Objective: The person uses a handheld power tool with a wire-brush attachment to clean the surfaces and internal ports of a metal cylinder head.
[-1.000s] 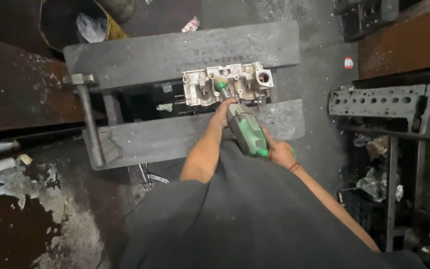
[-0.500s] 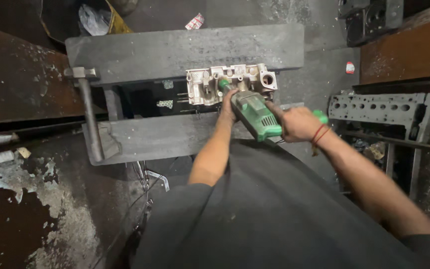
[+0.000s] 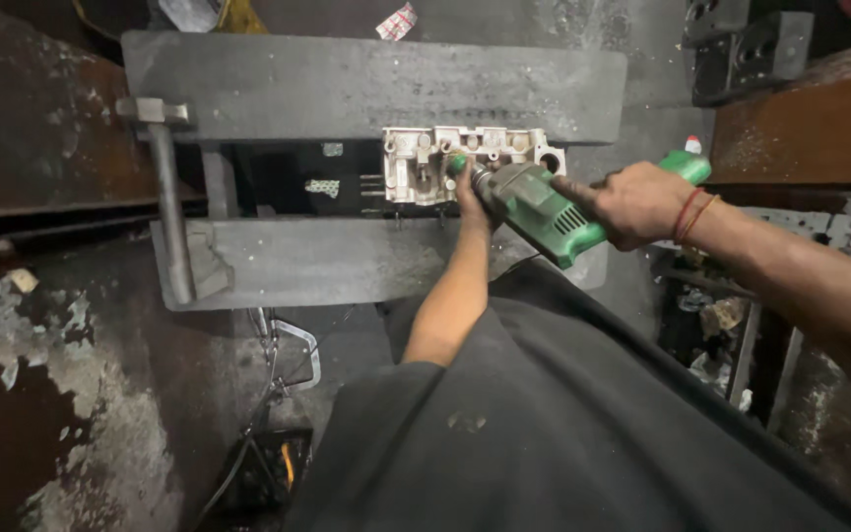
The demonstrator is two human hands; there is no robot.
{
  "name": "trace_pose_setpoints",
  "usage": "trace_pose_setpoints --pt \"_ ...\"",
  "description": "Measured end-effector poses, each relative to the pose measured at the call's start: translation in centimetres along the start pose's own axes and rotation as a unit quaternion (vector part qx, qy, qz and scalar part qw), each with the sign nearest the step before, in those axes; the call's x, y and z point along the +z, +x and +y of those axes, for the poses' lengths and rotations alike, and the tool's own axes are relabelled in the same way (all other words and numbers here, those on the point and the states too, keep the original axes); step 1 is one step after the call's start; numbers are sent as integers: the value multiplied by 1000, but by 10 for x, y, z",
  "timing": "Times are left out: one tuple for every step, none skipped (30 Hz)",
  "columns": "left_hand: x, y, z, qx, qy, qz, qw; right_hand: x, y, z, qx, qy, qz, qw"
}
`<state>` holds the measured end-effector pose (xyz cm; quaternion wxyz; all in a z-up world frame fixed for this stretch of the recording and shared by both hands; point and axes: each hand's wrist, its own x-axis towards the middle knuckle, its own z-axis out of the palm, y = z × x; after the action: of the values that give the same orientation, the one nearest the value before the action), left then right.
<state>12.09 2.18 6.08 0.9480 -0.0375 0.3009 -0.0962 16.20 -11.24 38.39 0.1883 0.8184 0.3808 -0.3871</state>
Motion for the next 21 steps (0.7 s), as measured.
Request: trace_pose_setpoints --pt "-8 4 -1 -27 24 -17 999 5 1 1 -8 -1 0 1000" --pt "-19 8 0 -54 47 -34 997 11 1 2 -15 -1 0 1000" --pt "-28 15 2 -76 71 -53 993 13 3 4 -26 -5 3 1000" --pt "-35 20 -4 -52 60 -49 996 16 3 6 -27 -4 11 1000" --pt "-38 29 -10 -30 52 -50 997 18 3 8 -23 -4 24 999" --pt "-38 38 -11 -8 44 -51 998 17 5 12 -20 -3 37 999" --pt "-41 38 -10 -26 41 -30 998 18 6 15 -26 -9 42 999" --pt "-40 37 -9 -44 38 -9 998 17 7 19 -32 -14 47 998" --pt "-37 36 -10 -61 33 10 998 14 8 22 -38 -23 51 998" --pt "-33 33 -14 -63 43 30 997 12 8 23 -36 -24 30 999" --pt "-29 31 -13 -62 55 51 995 7 10 22 -37 -25 12 999" --pt "-27 30 -12 -61 66 71 993 1 12 21 -38 -26 -7 999" --pt "-28 28 -12 -43 61 52 996 -2 12 19 -28 -47 -32 998" --pt "-26 31 -14 -25 57 33 998 -8 14 22 -18 -68 -57 996" --pt "-20 34 -14 -6 52 8 999 -16 18 28 -4 -93 -79 993" --pt "-18 27 -12 -34 48 13 998 -21 22 29 -14 -101 -70 992" --pt "-12 21 -8 -61 43 17 997 -27 25 30 -23 -111 -61 992" --pt "-5 15 -6 -88 37 20 995 -32 28 32 -33 -122 -53 991" --pt "2 6 -8 -69 28 15 997 -37 31 31 -16 -141 -86 986" --pt "8 -1 -11 -50 19 11 999 -43 36 30 0 -160 -119 980" --pt "16 -5 -13 -30 12 2 999 -50 38 30 18 -181 -149 972"
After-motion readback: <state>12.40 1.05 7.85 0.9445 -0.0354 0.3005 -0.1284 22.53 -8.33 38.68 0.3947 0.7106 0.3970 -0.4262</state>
